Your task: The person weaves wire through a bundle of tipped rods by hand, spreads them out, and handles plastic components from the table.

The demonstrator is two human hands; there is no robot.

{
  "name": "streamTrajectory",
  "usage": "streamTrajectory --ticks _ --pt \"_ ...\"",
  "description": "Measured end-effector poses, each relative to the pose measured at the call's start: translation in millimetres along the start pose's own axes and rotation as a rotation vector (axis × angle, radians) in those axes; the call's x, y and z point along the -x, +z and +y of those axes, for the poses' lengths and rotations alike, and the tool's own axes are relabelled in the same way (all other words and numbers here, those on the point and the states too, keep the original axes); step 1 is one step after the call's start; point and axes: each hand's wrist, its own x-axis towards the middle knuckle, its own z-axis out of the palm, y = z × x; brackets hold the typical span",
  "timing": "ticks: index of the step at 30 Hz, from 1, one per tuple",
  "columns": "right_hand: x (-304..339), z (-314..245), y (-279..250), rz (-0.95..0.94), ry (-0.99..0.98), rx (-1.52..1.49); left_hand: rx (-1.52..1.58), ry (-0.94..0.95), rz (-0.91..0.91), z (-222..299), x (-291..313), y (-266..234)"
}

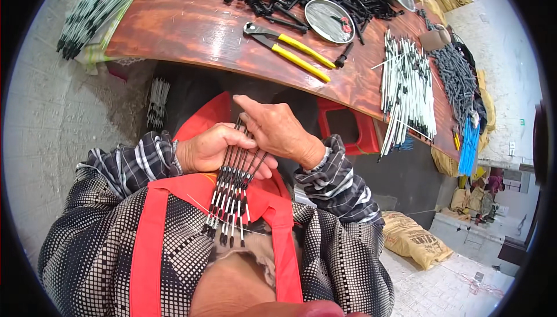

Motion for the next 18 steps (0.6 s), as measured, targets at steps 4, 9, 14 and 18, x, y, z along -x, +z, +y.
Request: streamTrajectory --ticks 4,9,14,18 --pt "1.6 5.2 -0.1 -0.031 -0.045 -0.020 -0.072 0.041 0.064 1.8 1.6 5.2" --pt "-5.4 9.7 -12.0 -0.097 0.080 -0.095 -0.119 0.072 0.124 1.7 -0.4 0.3" --pt "-30.8 38.4 -93.5 0.119 0.223 0.049 -0.084 0.060 0.078 6.9 -0.4 -2.0" --pt "-62.5 112.6 -160.1 0.358 0.471 0.184 -0.064 0.065 0.116 9.8 -0.3 -5.2"
